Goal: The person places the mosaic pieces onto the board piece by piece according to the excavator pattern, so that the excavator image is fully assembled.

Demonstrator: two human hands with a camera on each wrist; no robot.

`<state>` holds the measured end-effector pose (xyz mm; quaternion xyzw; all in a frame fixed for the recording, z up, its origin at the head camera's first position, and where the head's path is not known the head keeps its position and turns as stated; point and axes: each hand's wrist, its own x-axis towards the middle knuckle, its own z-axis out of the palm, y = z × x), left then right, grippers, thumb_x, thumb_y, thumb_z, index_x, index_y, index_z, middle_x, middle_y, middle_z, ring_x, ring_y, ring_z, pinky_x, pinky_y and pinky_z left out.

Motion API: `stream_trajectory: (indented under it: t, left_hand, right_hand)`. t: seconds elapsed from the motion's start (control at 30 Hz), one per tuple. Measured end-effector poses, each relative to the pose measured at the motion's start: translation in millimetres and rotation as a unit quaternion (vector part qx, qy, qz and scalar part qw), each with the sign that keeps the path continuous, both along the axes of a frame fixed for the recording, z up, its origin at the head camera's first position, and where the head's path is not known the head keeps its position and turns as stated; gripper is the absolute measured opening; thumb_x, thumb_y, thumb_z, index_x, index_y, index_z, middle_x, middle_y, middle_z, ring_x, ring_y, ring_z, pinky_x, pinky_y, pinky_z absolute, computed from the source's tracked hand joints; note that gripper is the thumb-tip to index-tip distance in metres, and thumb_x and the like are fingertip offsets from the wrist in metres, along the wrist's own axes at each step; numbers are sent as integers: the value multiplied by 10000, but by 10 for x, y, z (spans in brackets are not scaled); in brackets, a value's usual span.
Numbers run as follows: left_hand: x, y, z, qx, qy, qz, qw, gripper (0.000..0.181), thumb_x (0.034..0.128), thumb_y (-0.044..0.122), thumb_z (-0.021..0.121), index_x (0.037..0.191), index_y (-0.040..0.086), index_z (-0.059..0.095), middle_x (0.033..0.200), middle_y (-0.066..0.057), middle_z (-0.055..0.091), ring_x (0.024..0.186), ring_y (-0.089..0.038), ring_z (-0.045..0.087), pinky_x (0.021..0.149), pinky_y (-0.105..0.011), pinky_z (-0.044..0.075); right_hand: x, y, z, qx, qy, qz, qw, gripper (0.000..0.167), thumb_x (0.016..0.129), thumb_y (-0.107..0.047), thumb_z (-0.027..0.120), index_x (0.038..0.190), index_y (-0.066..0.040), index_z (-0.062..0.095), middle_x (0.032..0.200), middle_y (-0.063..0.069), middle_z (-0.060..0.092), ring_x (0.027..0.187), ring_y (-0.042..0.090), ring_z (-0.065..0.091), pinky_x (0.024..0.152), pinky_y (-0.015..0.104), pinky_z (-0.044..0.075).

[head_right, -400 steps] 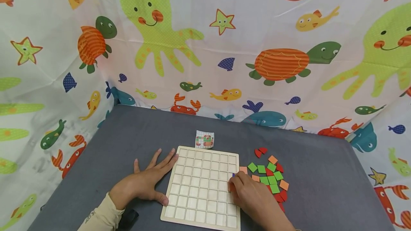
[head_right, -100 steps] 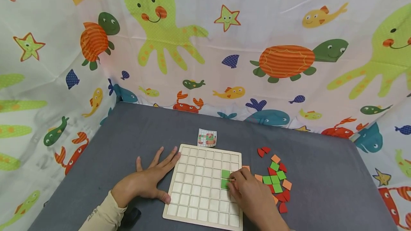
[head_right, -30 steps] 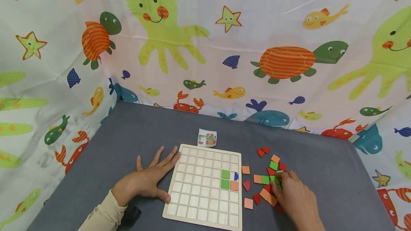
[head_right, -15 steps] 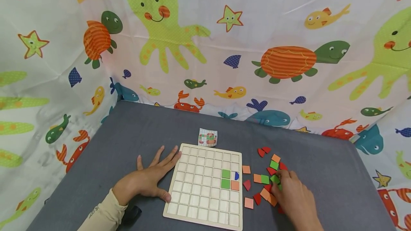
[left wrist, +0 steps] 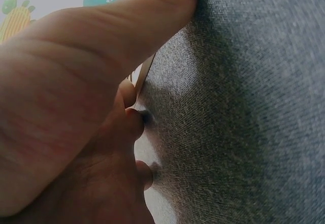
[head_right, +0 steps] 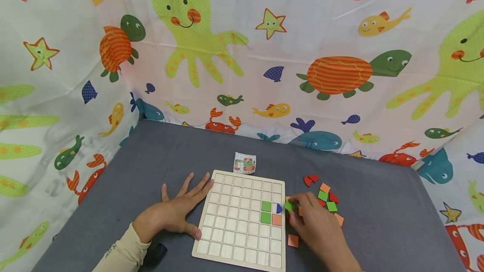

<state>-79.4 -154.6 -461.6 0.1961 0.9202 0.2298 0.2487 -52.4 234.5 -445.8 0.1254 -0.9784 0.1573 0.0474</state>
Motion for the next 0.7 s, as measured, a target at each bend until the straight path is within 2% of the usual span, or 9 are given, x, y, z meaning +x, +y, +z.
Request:
stream_trajectory:
  t: [0.23,0.27,0.4,0.57,0.67,0.7]
  left_hand:
    - [10,9,21,-102,21,26,9999,1359,684,597,903,1725,348,67,1795,102,-75,1638,-352,-174,1039,-912,-174]
    - [5,-1,-14,-51,47,-6,10000,1365,679,610,898,1724,363,55,1794,108,-84,1634,-357,-186,1018,-918,-187]
    - [2,-7,-36,-11,13,-14,10000,1385,670,631,891,1717,395,14,1790,119,-103,1631,-359,-198,1002,-914,-212]
    - [-15,-2,-82,-60,-24,40,10000,1394,669,668,873,1707,421,-24,1780,144,-138,1634,-336,-203,999,-909,-224]
    - [-19,4,-57,-161,49,60,9998,1393,664,675,871,1704,434,-24,1776,162,-141,1637,-324,-196,1008,-916,-202]
    - [-27,-1,-77,-180,89,34,9998,1401,653,679,873,1702,441,-24,1773,171,-147,1635,-324,-206,992,-921,-210]
  right_hand:
    - [10,-355,-93,-295,132,885,9956,343,855,-171,898,1083,-214,645,1039,-43,618,547,-47,339,435,181,325]
    - [9,-391,-110,-299,137,1026,9942,336,858,-162,892,1071,-212,637,1039,-45,616,548,-52,341,438,176,324]
    - [1,-513,-163,-238,77,1472,9888,299,870,-167,882,1047,-208,645,1075,-77,620,575,-60,405,462,166,363]
    - [-23,-598,-198,-122,119,1758,9843,275,859,-148,889,1035,-198,684,1074,-69,627,641,-17,544,481,180,421]
    - [-39,-612,-202,-60,127,1810,9834,284,845,-134,900,1022,-201,689,1067,-60,628,651,9,571,484,184,429]
    - [-43,-613,-204,-42,125,1814,9833,285,843,-136,903,1019,-205,689,1067,-61,628,656,12,575,485,184,431]
